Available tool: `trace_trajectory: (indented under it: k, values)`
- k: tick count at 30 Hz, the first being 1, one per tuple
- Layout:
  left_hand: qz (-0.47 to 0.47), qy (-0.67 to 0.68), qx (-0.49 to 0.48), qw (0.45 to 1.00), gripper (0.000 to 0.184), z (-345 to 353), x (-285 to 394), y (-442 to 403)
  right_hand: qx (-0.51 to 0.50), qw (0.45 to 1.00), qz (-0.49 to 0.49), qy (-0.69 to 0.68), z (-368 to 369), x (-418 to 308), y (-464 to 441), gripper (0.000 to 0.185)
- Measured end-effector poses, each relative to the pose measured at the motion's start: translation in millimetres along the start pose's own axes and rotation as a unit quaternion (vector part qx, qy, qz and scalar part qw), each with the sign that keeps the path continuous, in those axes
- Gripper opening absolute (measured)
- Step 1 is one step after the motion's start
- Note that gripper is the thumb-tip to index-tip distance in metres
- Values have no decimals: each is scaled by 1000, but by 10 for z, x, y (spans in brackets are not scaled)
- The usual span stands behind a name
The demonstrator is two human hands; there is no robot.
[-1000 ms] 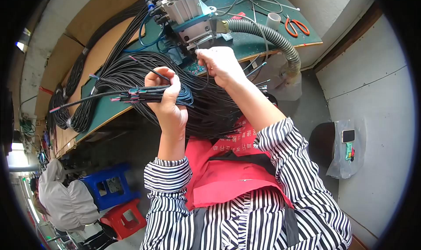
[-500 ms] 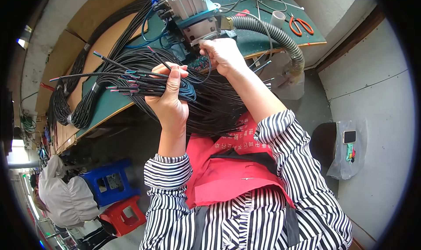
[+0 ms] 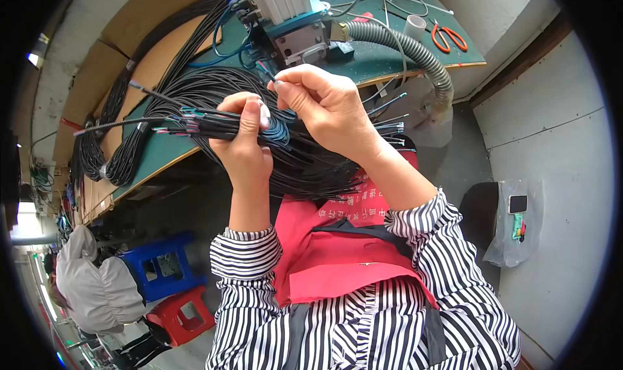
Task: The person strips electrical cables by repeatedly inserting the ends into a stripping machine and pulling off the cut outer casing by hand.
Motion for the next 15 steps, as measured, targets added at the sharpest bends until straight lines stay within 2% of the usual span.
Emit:
trace_trajectory:
  k: [4, 10, 15]
  values:
    - [-19, -3, -23, 1000, 10, -34, -16, -36, -58, 997, 40, 11, 12, 107, 42, 12]
    - [-56, 72, -53, 994, 9, 31, -45, -35, -129, 988, 88, 11, 56, 181, 57, 12]
    - [-110, 114, -68, 985, 8, -29, -74, -41, -137, 985, 108, -8, 79, 302, 60, 10]
Point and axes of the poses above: each hand's wrist, its own y-axis away from the middle knuckle, its own z-axis out of the palm, x = y × z, the point moved 6 cm from there along -y, towards the middle knuckle, and after that the axes turned 7 degrees about z, right-handed, at the moved point
